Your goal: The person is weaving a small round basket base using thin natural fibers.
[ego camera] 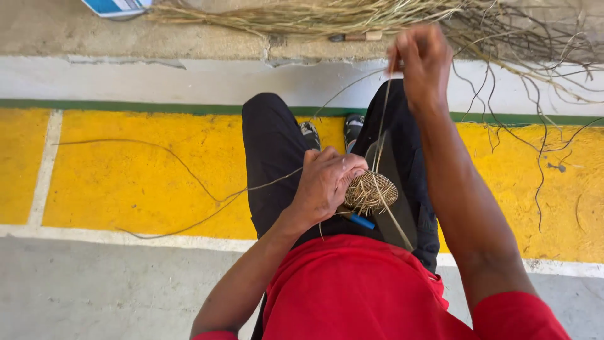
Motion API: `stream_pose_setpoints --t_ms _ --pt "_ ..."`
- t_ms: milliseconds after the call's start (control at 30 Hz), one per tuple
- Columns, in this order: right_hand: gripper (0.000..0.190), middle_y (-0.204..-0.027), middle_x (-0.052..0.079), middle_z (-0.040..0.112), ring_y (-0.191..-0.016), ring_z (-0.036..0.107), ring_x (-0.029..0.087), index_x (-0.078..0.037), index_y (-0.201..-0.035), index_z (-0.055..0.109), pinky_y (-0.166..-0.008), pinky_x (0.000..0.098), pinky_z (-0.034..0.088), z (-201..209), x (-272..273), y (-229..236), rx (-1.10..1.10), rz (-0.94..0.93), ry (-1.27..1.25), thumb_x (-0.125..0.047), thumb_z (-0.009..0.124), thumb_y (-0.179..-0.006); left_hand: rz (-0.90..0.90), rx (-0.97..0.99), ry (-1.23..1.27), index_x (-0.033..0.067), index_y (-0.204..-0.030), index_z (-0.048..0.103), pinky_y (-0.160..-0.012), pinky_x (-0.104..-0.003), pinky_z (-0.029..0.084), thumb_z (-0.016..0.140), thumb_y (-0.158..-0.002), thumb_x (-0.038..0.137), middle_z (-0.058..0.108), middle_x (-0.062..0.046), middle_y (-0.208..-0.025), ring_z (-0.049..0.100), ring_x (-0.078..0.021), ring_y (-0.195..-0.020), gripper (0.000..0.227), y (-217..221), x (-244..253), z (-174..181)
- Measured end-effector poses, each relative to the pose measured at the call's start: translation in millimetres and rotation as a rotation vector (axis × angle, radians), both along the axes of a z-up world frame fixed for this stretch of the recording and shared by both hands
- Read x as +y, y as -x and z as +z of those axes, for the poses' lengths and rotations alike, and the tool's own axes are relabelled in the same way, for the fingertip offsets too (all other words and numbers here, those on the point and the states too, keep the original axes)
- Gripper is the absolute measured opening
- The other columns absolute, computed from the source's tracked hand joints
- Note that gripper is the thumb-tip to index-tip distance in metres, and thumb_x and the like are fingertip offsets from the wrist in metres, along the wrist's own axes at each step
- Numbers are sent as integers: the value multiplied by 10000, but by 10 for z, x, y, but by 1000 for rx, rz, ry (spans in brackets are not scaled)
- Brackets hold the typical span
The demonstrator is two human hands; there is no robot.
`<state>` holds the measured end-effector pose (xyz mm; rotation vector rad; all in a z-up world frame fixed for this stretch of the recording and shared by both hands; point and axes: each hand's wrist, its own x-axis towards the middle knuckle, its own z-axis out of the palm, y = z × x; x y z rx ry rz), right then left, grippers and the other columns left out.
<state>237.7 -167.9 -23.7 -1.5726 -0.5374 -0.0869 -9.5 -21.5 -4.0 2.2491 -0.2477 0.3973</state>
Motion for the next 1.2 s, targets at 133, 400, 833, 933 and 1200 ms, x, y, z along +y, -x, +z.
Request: stream_pose_setpoints --t_ms 133,400,833,933,1200 --pt "126 -898 120 652 -732 659 175 11 -1128 684 -657 323 635 669 47 -154 -222 86 -26 -106 666 -1172 35 -72 33 214 -1063 694 -847 -352 351 666 -988 160 673 70 -860 566 -149 -819 96 -86 48 -44" --pt "111 -1002 114 727 -767 723 195 -26 -1086 663 -609 318 620 1236 -97 934 87 367 -298 -127 621 -1066 -14 -61 19 215 -1095 699 -827 -357 317 699 -964 106 715 90 -925 545 -148 -821 171 -27 32 -30" --pt "301 -964 135 736 -941 725 223 12 -1290 626 -878 343 587 8 -697 1150 667 448 -320 -18 682 -995 14 -96 -3 221 -1127 717 -834 -349 316 732 -903 70 748 102 -997 562 -141 -859 270 -5 38 -98" --pt "208 -1018 140 758 -978 737 209 13 -1184 631 -915 350 594 162 -645 1415 552 416 -128 -4 691 -986 23 -66 -6 220 -1147 709 -849 -342 331 709 -906 77 739 99 -996 568 -135 -866 281 25 26 -83" --pt "177 -1077 84 716 -1039 685 184 -90 -971 707 -889 314 552 309 -513 1999 -310 47 488 -19 816 -851 42 -78 10 186 -1065 676 -865 -357 340 703 -980 171 627 73 -863 545 -151 -840 90 18 18 -46"
